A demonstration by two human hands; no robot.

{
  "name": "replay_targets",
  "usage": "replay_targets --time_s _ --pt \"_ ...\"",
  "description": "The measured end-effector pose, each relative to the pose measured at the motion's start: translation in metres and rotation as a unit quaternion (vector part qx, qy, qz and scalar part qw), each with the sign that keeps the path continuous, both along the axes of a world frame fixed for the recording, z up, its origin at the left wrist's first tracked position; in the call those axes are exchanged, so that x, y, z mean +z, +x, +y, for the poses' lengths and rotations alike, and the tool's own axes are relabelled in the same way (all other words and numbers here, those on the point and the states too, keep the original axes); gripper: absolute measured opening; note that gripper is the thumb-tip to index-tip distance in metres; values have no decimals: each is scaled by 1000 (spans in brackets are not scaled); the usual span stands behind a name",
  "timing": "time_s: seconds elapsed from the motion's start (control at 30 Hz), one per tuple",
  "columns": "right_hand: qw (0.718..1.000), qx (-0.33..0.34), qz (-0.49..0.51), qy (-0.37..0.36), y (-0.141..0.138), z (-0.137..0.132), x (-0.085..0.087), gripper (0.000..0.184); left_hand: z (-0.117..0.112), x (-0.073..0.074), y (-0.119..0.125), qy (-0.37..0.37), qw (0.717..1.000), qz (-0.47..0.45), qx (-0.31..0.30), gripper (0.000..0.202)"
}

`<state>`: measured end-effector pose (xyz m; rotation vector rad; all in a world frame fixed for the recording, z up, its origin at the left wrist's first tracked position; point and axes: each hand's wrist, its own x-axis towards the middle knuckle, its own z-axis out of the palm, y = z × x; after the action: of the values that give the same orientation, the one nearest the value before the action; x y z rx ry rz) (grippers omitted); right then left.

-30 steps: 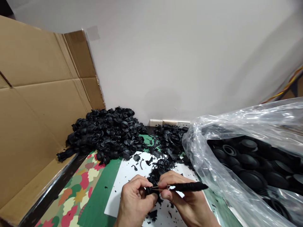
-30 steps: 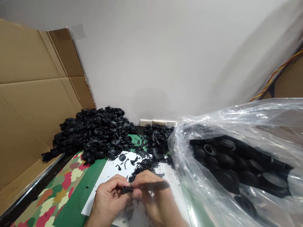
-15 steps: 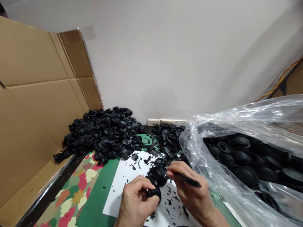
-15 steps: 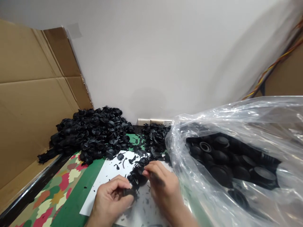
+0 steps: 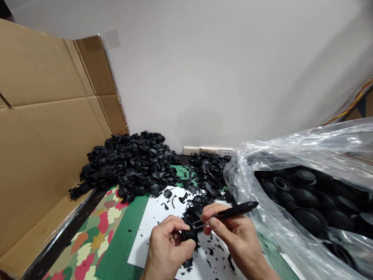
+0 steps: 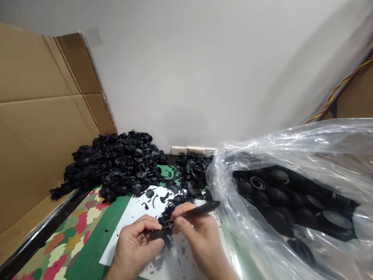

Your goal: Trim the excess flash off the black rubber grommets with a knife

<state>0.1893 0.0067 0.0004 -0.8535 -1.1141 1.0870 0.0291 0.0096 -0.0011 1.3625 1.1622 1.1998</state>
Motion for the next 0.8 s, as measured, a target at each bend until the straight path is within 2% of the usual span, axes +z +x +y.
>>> replay_targets --time_s 0.17,0.43,0.7,0.8 --pt "999 48 15 -13 -7 -4 1 13 1 -1 2 -5 1000 -28 -1 16" --pt "997 30 -65 27 -7 -5 -1 10 0 9 8 -23 998 -49 22 15" --pt "997 72 -25 11 -9 -5 -2 16 -1 0 3 -10 999 -46 -8 17" --pt "991 11 -102 82 -5 -3 -1 13 -4 -4 3 -5 997 -54 -46 21"
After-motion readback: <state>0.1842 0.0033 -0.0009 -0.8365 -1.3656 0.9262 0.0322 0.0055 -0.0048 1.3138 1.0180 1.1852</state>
